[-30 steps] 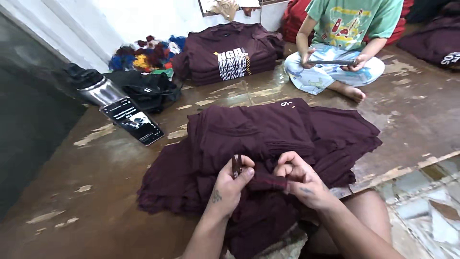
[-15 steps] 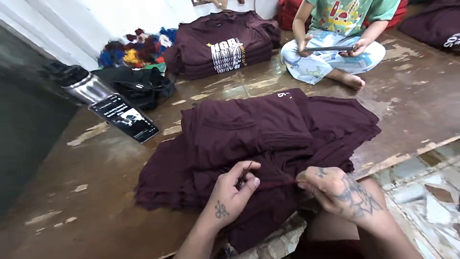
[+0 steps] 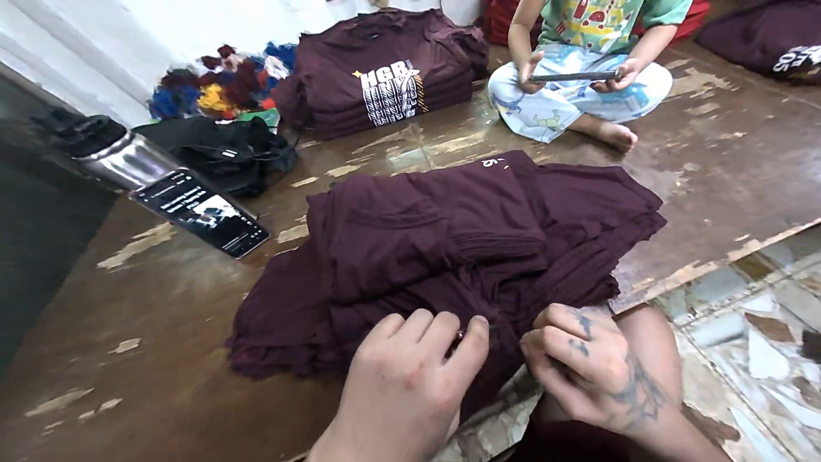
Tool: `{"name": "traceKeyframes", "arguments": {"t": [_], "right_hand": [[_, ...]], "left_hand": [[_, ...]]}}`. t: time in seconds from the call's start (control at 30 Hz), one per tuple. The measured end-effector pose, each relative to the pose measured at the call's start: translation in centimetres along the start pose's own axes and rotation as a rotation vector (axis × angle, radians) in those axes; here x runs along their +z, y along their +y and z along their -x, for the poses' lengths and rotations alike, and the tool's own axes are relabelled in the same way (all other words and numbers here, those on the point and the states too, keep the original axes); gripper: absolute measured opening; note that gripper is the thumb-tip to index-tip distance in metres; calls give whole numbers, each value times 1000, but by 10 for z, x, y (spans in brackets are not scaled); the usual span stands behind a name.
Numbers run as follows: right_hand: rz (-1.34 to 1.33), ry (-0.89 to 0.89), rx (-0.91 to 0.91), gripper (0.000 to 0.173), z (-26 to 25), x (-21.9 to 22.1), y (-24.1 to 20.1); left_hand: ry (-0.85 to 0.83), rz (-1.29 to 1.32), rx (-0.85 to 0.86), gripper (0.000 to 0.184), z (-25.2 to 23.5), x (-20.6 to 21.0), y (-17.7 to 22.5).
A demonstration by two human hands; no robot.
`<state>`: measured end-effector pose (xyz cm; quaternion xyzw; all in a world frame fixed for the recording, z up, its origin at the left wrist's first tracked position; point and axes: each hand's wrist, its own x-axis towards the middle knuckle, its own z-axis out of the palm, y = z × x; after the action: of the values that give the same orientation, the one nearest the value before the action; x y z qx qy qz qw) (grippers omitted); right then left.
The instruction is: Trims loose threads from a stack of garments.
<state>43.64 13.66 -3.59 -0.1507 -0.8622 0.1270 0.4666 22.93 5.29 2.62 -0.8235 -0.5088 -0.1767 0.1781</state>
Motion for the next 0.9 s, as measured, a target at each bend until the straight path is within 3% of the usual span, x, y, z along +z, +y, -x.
{"name": "traceKeyframes", "arguments": {"t": [0.13, 0.2, 0.3, 0.37, 0.43, 0.53, 0.63, 0.77, 0.83, 0.9], "right_hand": [[-228, -16, -89, 16, 9, 4, -4], [-314, -91, -106, 32, 20, 0, -5], [-184, -157, -62, 56, 22, -1, 3], [-90, -119, -28, 52, 11, 10, 4], [-53, -114, -9, 37, 1, 29, 4], [-169, -61, -84, 19, 6, 49, 10], [-314, -151, -56, 18, 31, 21, 14], [-226, -441, 25, 29, 65, -7, 23], [-164, -438, 48, 44, 60, -8, 15], [-145, -351, 34, 43, 54, -9, 14]], "left_hand": [[40, 18, -54, 26, 4, 14, -1], [58, 171, -171, 27, 13, 15, -9], [30, 497, -418, 46, 32, 19, -24], [-31, 718, -550, 29, 36, 28, -34], [26, 907, -711, 15, 35, 34, -38], [151, 1074, -856, 19, 32, 35, -41], [156, 1149, -896, 23, 37, 33, -46], [122, 1222, -949, 25, 36, 33, -51], [98, 1210, -943, 19, 34, 33, -50], [-109, 1013, -766, 16, 41, 25, -53]]}}
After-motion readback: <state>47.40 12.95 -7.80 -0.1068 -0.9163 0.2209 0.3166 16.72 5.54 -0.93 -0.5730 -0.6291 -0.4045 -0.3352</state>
